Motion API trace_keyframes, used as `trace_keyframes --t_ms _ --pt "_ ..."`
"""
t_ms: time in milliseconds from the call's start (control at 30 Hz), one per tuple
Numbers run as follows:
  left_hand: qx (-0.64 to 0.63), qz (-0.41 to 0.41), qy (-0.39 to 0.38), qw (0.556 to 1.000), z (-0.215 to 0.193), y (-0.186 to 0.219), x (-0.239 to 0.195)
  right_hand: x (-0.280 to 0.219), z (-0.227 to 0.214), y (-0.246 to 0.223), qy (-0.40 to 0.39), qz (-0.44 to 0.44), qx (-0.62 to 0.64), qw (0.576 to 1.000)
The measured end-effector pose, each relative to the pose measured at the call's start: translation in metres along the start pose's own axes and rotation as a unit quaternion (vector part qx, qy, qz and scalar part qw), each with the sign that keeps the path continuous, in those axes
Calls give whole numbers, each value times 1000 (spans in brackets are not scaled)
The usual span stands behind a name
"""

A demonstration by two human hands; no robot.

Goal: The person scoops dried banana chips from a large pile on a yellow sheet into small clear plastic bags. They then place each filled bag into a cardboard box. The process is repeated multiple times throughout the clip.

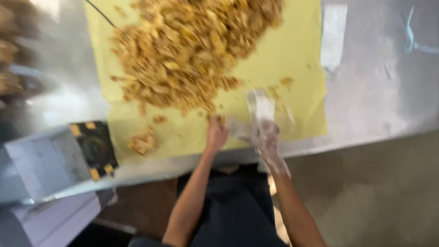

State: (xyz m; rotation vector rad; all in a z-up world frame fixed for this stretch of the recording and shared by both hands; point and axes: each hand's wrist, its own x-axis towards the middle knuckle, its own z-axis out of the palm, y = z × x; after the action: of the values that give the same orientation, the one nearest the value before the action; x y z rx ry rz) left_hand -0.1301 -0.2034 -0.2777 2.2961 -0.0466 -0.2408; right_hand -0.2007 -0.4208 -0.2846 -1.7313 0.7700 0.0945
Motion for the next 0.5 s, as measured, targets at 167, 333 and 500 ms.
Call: trace_keyframes --t_ms 167,333,500 --pt "-63 -116 -42 990 19 82 -13 0 -82 10 0 -274 -268 923" --pt "-85 -95 -47 991 48 139 -12 20 -137 -45 -137 89 -8 987" --pt "-112 -117 -85 983 76 172 -7 16 -181 -114 -121 283 131 943"
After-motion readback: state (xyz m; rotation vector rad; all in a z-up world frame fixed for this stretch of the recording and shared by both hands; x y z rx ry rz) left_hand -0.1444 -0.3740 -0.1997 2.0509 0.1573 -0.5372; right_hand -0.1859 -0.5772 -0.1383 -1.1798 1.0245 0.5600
